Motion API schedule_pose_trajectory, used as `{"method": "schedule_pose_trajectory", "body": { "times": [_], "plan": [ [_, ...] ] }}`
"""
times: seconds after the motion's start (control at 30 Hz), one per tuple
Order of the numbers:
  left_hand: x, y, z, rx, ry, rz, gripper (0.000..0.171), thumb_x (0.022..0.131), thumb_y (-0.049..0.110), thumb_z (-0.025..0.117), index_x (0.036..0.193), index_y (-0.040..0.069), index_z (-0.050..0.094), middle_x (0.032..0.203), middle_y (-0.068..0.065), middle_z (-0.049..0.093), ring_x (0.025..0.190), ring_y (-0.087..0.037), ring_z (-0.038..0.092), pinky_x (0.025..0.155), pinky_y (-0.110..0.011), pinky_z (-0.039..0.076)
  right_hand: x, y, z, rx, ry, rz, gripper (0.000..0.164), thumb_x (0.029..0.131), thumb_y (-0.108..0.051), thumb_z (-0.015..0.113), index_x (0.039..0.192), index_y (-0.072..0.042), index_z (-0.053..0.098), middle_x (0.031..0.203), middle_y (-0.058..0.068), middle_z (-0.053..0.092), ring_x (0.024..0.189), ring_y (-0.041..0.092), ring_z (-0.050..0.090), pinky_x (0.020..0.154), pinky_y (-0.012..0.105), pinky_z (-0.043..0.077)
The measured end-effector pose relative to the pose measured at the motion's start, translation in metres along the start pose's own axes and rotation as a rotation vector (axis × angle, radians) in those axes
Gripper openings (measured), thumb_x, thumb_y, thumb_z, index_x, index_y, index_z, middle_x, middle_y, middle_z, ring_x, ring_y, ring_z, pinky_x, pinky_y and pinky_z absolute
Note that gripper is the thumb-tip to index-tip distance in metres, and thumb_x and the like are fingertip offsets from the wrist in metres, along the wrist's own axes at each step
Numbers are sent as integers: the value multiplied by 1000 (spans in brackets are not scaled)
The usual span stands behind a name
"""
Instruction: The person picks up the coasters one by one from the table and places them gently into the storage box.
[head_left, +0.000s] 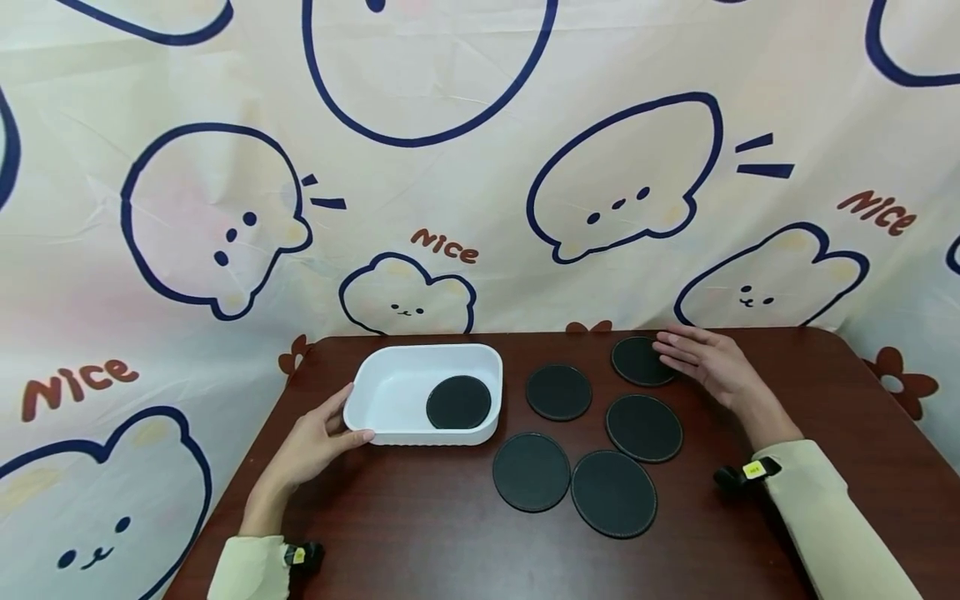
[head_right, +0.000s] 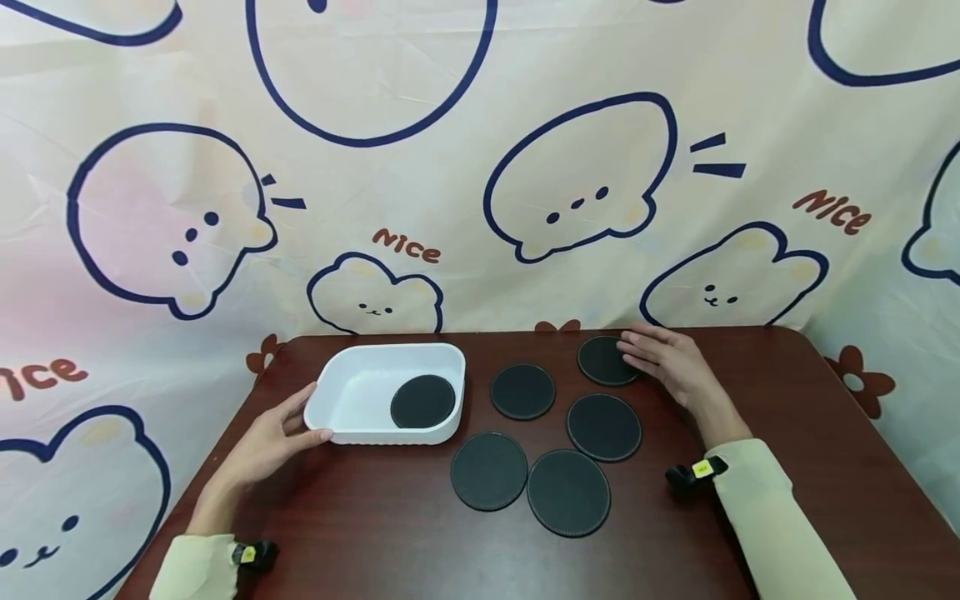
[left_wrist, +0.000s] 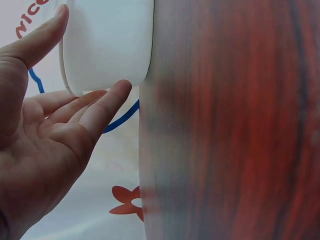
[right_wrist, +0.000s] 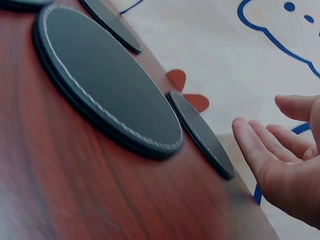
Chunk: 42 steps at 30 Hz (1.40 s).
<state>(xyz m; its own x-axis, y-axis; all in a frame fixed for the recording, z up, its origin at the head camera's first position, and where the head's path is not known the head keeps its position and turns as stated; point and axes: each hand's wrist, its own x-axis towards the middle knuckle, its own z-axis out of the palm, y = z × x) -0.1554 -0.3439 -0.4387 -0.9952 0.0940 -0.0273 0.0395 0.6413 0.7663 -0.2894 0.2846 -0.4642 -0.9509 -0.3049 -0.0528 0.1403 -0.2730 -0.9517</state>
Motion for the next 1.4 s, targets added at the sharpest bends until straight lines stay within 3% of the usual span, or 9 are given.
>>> {"method": "schedule_pose_trajectory", "body": {
  "times": [0.1, 0.23, 0.37, 0.53, 0.67, 0.8, 0.93, 1.2, 1.4],
  "plan": [
    [0, 0, 0, 2, 1, -3, 101, 96, 31, 84, 171, 2, 23, 165, -30, 45, 142, -42, 61, 98, -32, 62, 4, -1, -9, 16, -15, -3, 53, 111, -7, 57, 161, -3, 41, 128, -4, 79, 118, 12, 77, 99, 28, 61],
    [0, 0, 1, 4, 4, -2, 100, 96, 31, 84, 171, 2, 23, 165, -30, 44, 142, -42, 61, 100, -37, 62, 8, -2, -17, -16, 3, -5, 73, 111, -9, 58, 168, 8, 16, 125, -8, 80, 118, 9, 76, 99, 26, 60],
    [0, -1, 0, 0, 4, 4, 99, 96, 29, 83, 170, 2, 23, 165, -31, 44, 141, -43, 61, 99, -37, 63, 11, 0, -21, -145, 43, -9, 78, 110, -19, 63, 168, 6, 19, 129, -18, 75, 117, -3, 73, 100, 20, 58],
    [0, 0, -1, -2, 3, 11, 99, 96, 28, 83, 170, 1, 23, 165, -31, 43, 141, -44, 61, 98, -36, 63, 14, 2, -20, -403, 85, 11, 81, 109, -34, 65, 170, -3, 23, 168, 8, 49, 117, -18, 63, 100, 11, 53],
    [-1, 1, -1, 7, 2, 5, 99, 96, 29, 83, 170, 1, 23, 165, -32, 42, 141, -44, 61, 98, -37, 63, 17, 2, -17, -647, 96, 17, 82, 109, -46, 62, 172, -9, 24, 175, 22, 31, 144, 5, 56, 102, 7, 49],
    [0, 0, -1, 14, 0, 0, 100, 96, 30, 84, 170, 1, 23, 166, -32, 42, 141, -44, 61, 98, -39, 63, 23, 3, -13, -801, 86, 18, 85, 108, -50, 63, 172, -12, 23, 176, 18, 30, 163, 39, 31, 123, 33, 45],
    [1, 0, -2, 14, 1, 2, 100, 96, 30, 84, 170, 1, 23, 166, -32, 42, 141, -44, 61, 98, -39, 62, 29, 4, -9, -892, 31, 2, 86, 107, -45, 66, 172, -10, 22, 177, 20, 26, 164, 46, 23, 128, 64, 30],
    [1, 1, -2, 22, 3, -1, 100, 96, 30, 83, 170, 1, 23, 166, -31, 41, 142, -45, 59, 100, -41, 61, 32, 5, 2, -1141, -64, -16, 86, 104, -32, 72, 170, -3, 25, 172, 33, 26, 157, 58, 27, 122, 76, 28],
    [0, 1, -1, 22, 5, -7, 100, 97, 31, 83, 170, 1, 23, 166, -31, 43, 142, -44, 59, 101, -42, 61, 30, 7, 6, -1203, -55, -32, 81, 101, -24, 76, 166, 1, 35, 165, 36, 37, 149, 58, 39, 118, 74, 36]
  ]
}}
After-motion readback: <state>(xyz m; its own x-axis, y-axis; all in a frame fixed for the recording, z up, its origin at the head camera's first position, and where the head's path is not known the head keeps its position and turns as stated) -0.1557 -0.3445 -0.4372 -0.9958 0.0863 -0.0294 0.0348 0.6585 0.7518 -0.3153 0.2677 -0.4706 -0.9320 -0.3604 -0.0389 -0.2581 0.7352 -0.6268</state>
